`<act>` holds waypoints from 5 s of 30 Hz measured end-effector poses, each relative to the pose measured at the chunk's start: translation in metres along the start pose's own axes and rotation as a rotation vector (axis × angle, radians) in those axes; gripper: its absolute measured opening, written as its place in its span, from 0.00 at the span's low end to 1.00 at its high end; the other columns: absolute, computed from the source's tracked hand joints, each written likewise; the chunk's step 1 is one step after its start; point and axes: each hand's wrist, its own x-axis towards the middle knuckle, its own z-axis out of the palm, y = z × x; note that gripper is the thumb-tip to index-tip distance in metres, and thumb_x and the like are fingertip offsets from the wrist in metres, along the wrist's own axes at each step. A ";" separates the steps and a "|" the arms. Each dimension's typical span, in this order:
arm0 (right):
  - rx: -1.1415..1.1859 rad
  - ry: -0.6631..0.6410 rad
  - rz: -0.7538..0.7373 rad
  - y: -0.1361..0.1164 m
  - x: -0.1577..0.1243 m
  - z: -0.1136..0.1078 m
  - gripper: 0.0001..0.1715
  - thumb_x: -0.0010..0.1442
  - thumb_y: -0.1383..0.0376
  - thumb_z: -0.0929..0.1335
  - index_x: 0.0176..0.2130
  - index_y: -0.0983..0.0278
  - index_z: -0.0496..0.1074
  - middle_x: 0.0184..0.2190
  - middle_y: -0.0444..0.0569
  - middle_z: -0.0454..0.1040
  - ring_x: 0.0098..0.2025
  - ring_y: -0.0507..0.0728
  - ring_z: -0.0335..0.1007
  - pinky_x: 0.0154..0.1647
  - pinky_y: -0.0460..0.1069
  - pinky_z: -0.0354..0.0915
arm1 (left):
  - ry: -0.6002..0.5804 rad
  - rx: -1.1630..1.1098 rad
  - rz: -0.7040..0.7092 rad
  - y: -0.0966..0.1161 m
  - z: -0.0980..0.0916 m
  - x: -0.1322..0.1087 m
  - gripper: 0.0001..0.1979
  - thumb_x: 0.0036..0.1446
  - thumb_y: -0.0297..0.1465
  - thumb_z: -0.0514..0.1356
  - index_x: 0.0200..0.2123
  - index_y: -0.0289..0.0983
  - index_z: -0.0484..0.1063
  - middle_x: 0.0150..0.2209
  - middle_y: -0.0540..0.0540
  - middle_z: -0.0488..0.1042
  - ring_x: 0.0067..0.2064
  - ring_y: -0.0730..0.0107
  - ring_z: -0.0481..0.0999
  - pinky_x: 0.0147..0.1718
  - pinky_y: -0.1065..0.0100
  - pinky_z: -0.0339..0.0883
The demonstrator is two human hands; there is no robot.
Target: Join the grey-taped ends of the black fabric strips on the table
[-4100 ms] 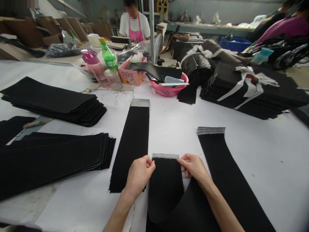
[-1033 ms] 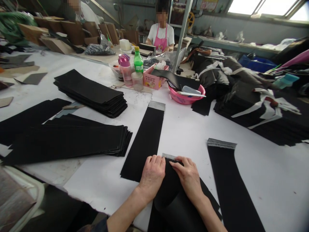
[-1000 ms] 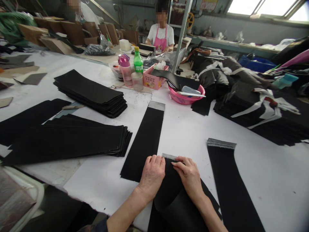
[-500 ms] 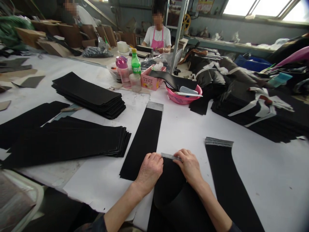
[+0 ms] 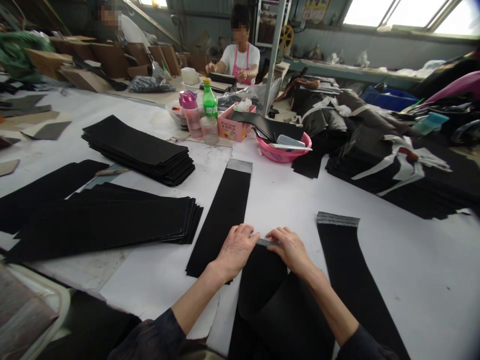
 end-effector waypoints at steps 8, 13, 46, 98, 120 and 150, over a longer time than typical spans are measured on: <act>0.097 0.151 -0.158 0.017 -0.012 0.013 0.06 0.59 0.70 0.72 0.37 0.59 0.75 0.34 0.45 0.71 0.39 0.57 0.63 0.40 0.51 0.61 | 0.064 -0.030 0.070 0.001 0.007 -0.006 0.10 0.62 0.26 0.54 0.45 0.40 0.70 0.42 0.47 0.69 0.47 0.65 0.67 0.47 0.62 0.63; 0.029 0.170 -0.270 0.016 -0.018 0.013 0.09 0.68 0.66 0.64 0.39 0.60 0.75 0.35 0.48 0.70 0.39 0.58 0.62 0.40 0.52 0.60 | 0.173 0.080 0.162 0.000 0.020 -0.013 0.10 0.63 0.27 0.54 0.47 0.38 0.69 0.42 0.44 0.70 0.49 0.62 0.68 0.46 0.61 0.64; -0.044 0.046 -0.349 0.029 -0.027 -0.001 0.14 0.70 0.68 0.60 0.47 0.60 0.73 0.40 0.51 0.71 0.43 0.58 0.64 0.45 0.54 0.63 | 0.069 0.224 0.254 0.012 0.014 -0.010 0.17 0.64 0.26 0.50 0.55 0.39 0.63 0.43 0.43 0.69 0.49 0.58 0.67 0.46 0.57 0.64; -0.258 -0.074 -0.327 0.014 -0.011 0.007 0.28 0.66 0.68 0.66 0.61 0.47 0.61 0.40 0.48 0.64 0.40 0.58 0.61 0.41 0.52 0.60 | 0.133 0.110 0.381 -0.021 0.010 -0.014 0.11 0.62 0.20 0.51 0.46 0.30 0.68 0.45 0.40 0.73 0.52 0.60 0.71 0.50 0.60 0.69; -0.336 -0.156 -0.352 0.004 -0.006 -0.002 0.34 0.65 0.73 0.65 0.64 0.48 0.56 0.38 0.48 0.64 0.38 0.57 0.60 0.40 0.51 0.60 | 0.166 0.306 0.306 -0.011 0.015 -0.027 0.16 0.62 0.20 0.50 0.51 0.27 0.67 0.52 0.35 0.71 0.56 0.54 0.70 0.53 0.56 0.68; -0.143 0.026 -0.014 0.003 -0.018 0.001 0.11 0.59 0.66 0.73 0.35 0.61 0.65 0.34 0.46 0.68 0.37 0.57 0.64 0.37 0.50 0.62 | 0.160 0.256 0.253 -0.005 0.016 -0.027 0.14 0.61 0.21 0.51 0.49 0.30 0.67 0.49 0.34 0.70 0.55 0.53 0.69 0.53 0.53 0.68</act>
